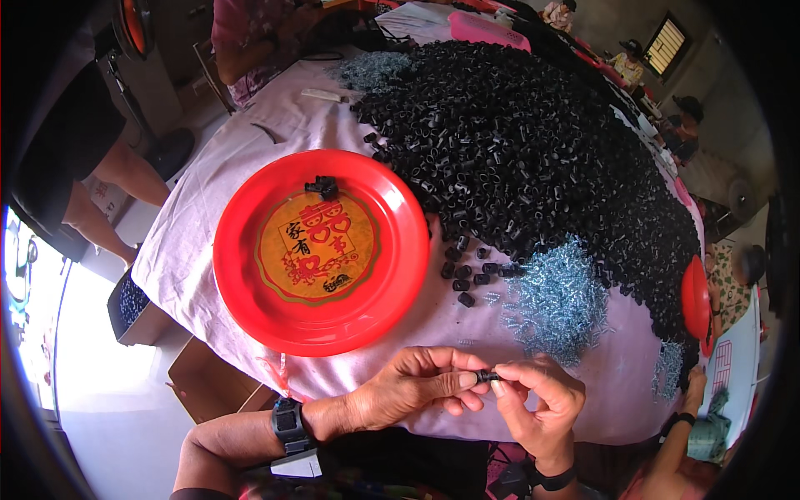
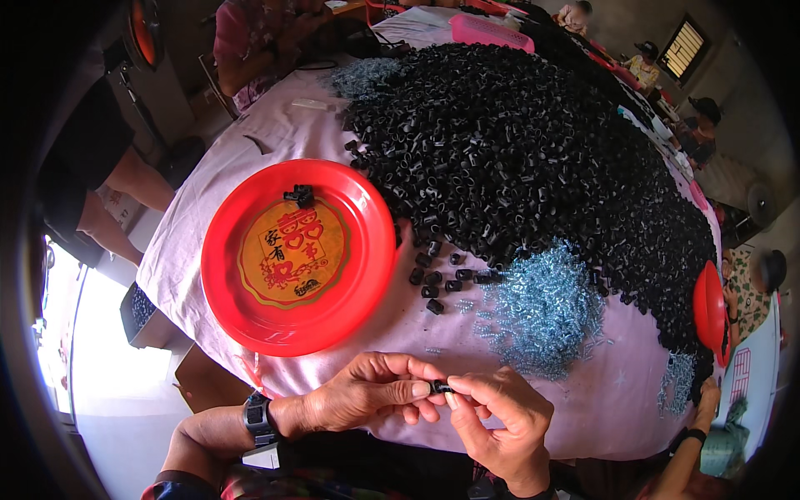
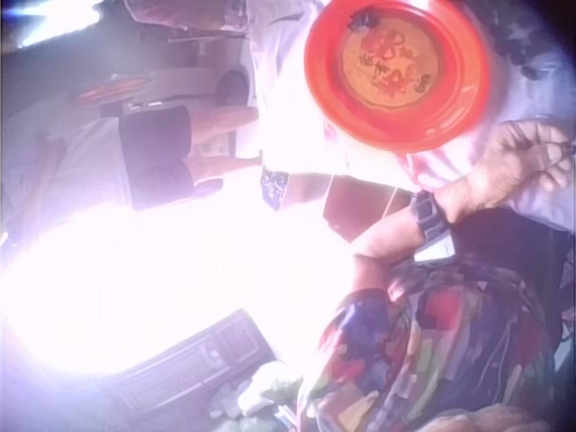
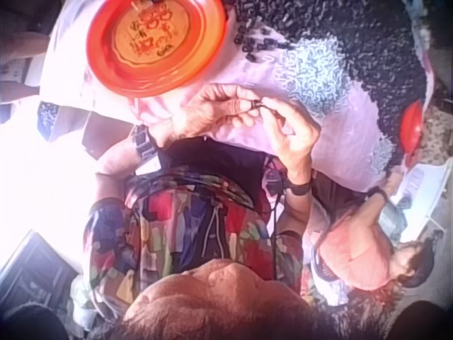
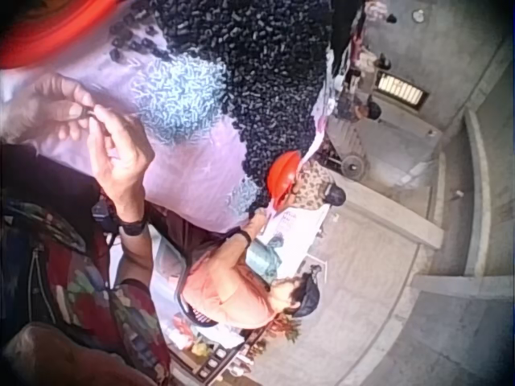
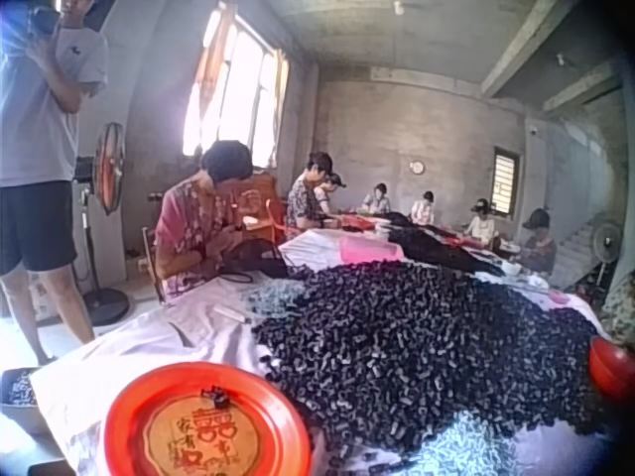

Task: Manually assembling or sorting small black plastic shoe components at a workbench.

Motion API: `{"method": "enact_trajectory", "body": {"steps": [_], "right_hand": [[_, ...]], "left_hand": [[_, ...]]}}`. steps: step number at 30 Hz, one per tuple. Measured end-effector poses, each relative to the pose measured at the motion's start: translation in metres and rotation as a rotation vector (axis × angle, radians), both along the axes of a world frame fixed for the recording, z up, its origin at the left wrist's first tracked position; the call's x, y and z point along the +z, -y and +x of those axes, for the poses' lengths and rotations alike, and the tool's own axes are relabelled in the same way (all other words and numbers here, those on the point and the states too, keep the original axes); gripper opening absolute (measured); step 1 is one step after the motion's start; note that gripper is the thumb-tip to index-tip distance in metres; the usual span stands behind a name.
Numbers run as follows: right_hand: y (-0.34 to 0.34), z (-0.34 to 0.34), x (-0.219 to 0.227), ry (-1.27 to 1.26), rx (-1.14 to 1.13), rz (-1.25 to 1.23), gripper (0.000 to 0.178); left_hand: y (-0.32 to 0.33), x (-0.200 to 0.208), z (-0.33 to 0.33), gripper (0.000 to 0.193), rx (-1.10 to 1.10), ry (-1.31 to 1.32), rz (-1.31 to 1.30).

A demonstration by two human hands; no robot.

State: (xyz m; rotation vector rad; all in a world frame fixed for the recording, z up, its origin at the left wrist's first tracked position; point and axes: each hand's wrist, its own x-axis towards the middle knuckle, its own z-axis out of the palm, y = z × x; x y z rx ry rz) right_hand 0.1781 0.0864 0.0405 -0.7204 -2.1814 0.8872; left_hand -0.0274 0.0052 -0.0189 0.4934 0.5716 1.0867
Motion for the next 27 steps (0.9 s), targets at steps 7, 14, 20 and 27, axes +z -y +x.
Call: {"method": "enact_trajectory", "body": {"steps": [7,14,20,27], "right_hand": [[-0.003,-0.005,0.005,0.046,0.018,0.203,0.022],[-0.004,-0.003,0.007,0.077,0.060,0.293,0.025],[-0.006,-0.001,0.007,0.097,0.073,0.265,0.025],[0.001,-0.002,0.007,0.105,0.082,0.324,0.027]], "left_hand": [[0.003,-0.003,0.006,0.034,0.069,-0.101,0.097],[0.004,-0.001,0.009,0.033,0.084,-0.152,0.104],[0.004,0.001,0.011,0.030,0.095,-0.165,0.111],[0.009,0.001,0.016,0.025,0.125,-0.235,0.111]]}}
